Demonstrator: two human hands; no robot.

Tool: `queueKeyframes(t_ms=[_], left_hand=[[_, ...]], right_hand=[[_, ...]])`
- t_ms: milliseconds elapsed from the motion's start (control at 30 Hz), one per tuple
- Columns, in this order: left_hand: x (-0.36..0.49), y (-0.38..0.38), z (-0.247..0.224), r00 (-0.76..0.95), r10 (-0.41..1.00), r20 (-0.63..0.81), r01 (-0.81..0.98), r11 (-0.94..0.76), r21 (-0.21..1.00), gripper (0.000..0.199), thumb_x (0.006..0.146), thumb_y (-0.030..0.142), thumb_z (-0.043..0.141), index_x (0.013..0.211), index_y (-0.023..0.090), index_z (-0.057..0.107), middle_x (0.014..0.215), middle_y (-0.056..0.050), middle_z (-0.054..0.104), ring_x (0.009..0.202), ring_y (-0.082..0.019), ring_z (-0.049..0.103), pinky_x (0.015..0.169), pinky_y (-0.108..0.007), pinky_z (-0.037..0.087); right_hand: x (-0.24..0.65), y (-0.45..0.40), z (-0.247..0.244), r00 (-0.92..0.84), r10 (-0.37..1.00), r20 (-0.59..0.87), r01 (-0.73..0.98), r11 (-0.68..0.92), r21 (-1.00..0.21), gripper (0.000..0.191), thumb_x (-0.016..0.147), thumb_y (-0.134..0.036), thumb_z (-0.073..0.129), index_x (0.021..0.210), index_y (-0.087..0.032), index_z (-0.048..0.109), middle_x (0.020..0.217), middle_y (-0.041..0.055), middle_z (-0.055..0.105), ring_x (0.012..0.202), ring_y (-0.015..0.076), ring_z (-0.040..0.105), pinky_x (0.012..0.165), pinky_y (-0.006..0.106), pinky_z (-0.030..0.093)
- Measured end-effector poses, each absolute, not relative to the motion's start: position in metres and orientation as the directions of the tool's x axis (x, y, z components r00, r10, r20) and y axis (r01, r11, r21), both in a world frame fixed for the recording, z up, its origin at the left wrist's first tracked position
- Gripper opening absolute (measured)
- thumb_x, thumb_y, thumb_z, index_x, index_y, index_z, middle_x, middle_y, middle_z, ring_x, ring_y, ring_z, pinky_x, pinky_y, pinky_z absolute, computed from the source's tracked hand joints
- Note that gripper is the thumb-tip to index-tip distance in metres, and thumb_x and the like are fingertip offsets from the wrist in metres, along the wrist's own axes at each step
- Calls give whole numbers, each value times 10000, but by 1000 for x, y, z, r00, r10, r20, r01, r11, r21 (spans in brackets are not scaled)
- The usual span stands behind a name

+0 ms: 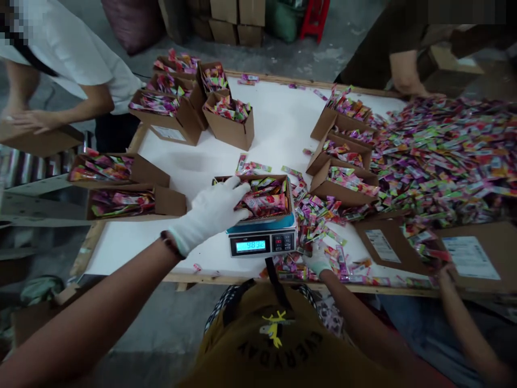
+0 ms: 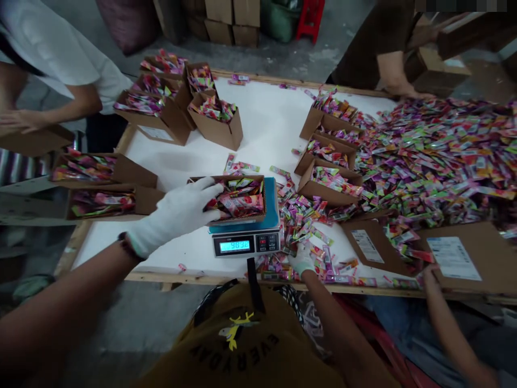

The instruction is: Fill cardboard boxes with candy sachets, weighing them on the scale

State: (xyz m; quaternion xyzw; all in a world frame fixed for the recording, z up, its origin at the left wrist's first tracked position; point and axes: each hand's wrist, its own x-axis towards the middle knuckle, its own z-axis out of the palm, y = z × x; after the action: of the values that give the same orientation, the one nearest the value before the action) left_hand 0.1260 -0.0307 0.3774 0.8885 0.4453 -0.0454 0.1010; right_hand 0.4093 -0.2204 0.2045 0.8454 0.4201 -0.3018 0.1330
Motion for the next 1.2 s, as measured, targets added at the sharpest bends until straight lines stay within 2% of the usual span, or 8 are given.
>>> queueKeyframes(t_ms=[100,233,400,633,833,967,1067,1200], left_hand=[[149,-23,368,564,789,-244,810,-586,-20,533,966,440,575,1441,201,613,1348,-180,651,1091,-381,714,833,-466,588],[161,-14,357,531,798,-285,821,-568,-58,410,1021,285,436,1324,198,698,1236,-185,698,1042,-364,736,786,-433,563],[151,-13,378,552,798,-242,827,-561,38,396,1017,304,468,1332,207,687,1275,-130,734,1062,-327,740,792,-397,567],[86,-19,406,495,850,180,793,-526,306,343,1013,398,536,1143,160,747,1258,-127,756,1158,-269,712,1021,-407,564],[71,-32,409,398,901,170,756,-428,496,279,998,344,572,1026,131,751,1262,-130,751,1124,-214,705,1031,-370,547],[80,-32,412,473,864,176,716,-493,494,265,1001,281,542,1025,111,744,1129,-116,769,1032,-186,696,991,-327,539],[86,-25,409,486,850,203,705,-519,483,276,1004,315,530,1019,142,744,1082,-94,776,997,-189,695,970,-321,545],[98,-13,405,500,841,207,716,-536,448,272,978,336,511,998,203,747,1052,-62,782,1023,-223,714,971,-343,558]], right_hand=[[409,-223,205,437,641,-630,800,-598,-54,430,1014,-413,697,1368,-177,637,1364,114,651,1176,253,675,983,461,603],[409,-225,212,371,674,-639,816,-565,-122,413,1017,-414,692,1363,-193,642,1361,105,653,1175,249,674,981,456,604],[417,-233,231,286,732,-618,829,-513,-223,353,1035,-416,664,1329,-220,667,1378,99,651,1177,238,669,994,434,599],[437,-300,289,272,713,-647,799,-542,-261,372,1036,-417,660,1345,-210,658,1381,105,647,1173,239,668,1000,453,598],[452,-340,316,350,611,-709,744,-642,-186,317,1023,-547,595,1247,-377,743,1379,67,704,1183,233,683,1014,406,570],[453,-340,313,378,582,-720,714,-678,-173,513,869,-592,559,1361,-535,692,1241,-13,795,1052,293,759,949,476,577],[451,-341,316,386,602,-699,710,-678,-191,668,791,-549,561,1456,-530,624,1262,-20,790,1060,317,755,967,489,572],[448,-344,321,401,654,-641,733,-649,-205,732,733,-459,612,1458,-556,607,1336,-24,756,1178,349,709,1042,519,539]])
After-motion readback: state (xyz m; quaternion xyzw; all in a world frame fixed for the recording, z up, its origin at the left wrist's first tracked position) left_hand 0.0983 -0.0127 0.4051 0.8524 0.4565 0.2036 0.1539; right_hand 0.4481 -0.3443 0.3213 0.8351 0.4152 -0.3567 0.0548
